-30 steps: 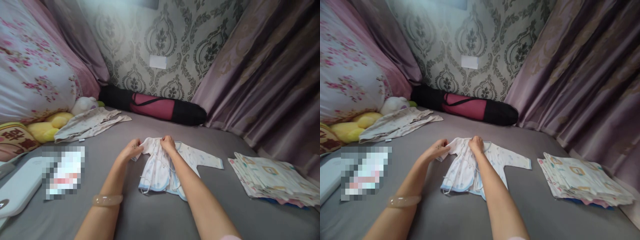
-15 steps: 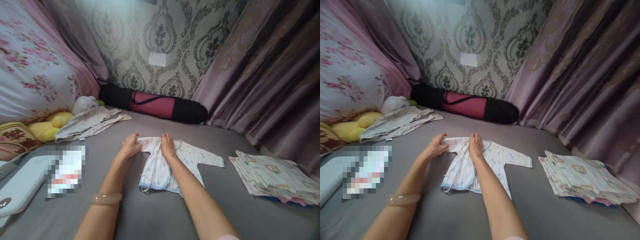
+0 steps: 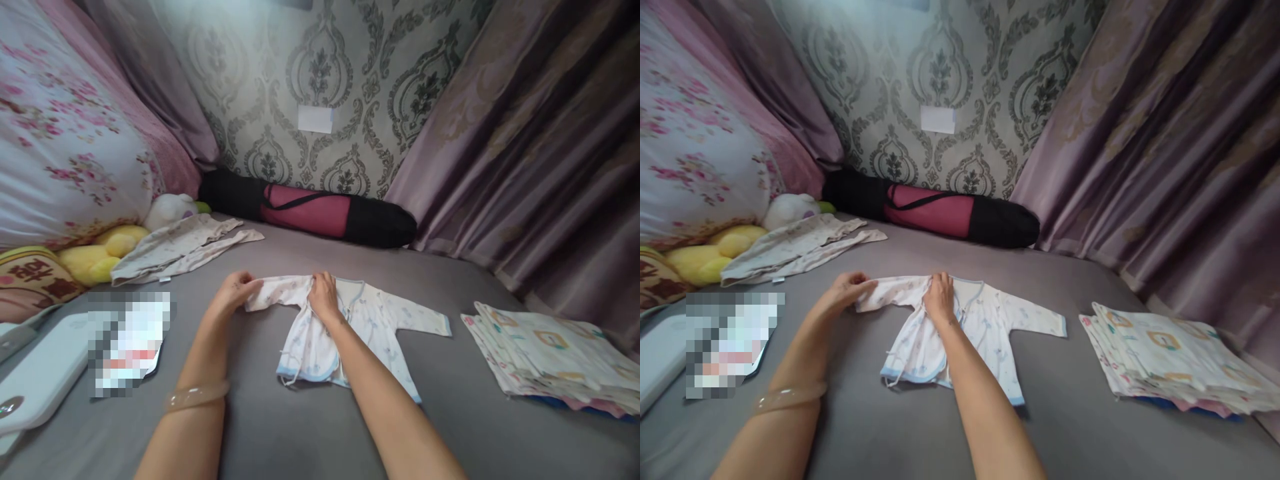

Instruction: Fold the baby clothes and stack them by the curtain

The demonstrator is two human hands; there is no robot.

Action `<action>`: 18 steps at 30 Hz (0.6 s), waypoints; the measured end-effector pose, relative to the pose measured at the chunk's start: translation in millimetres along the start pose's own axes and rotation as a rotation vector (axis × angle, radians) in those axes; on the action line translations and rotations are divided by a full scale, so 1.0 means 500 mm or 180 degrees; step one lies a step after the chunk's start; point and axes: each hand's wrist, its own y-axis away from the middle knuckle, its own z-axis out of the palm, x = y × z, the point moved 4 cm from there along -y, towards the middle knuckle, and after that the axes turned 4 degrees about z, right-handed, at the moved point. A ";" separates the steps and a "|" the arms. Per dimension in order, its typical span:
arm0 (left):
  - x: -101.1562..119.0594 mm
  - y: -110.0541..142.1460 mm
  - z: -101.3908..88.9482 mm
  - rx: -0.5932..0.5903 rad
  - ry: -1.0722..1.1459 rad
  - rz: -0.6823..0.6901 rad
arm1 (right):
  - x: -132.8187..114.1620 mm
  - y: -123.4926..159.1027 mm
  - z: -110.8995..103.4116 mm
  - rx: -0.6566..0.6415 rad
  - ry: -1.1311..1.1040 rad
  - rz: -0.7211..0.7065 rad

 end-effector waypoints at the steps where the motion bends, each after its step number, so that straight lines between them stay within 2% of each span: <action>1: 0.003 -0.003 -0.006 0.0091 0.0102 0.0023 | 0.002 0.001 0.002 0.0028 -0.0049 0.0001; 5: 0.028 -0.026 -0.014 0.0371 -0.0077 -0.0022 | 0.000 0.004 0.002 0.0055 -0.0075 0.0020; 9: 0.051 -0.042 -0.005 0.0495 -0.0939 -0.0039 | -0.013 0.012 -0.005 0.0098 0.0031 -0.0012; 14: 0.031 -0.032 0.013 0.0150 -0.2024 0.0256 | -0.024 0.022 -0.007 0.0147 0.0167 -0.0093; 18: 0.014 -0.029 0.021 -0.0041 -0.2203 0.0078 | -0.025 0.020 -0.001 0.0114 0.0188 -0.0032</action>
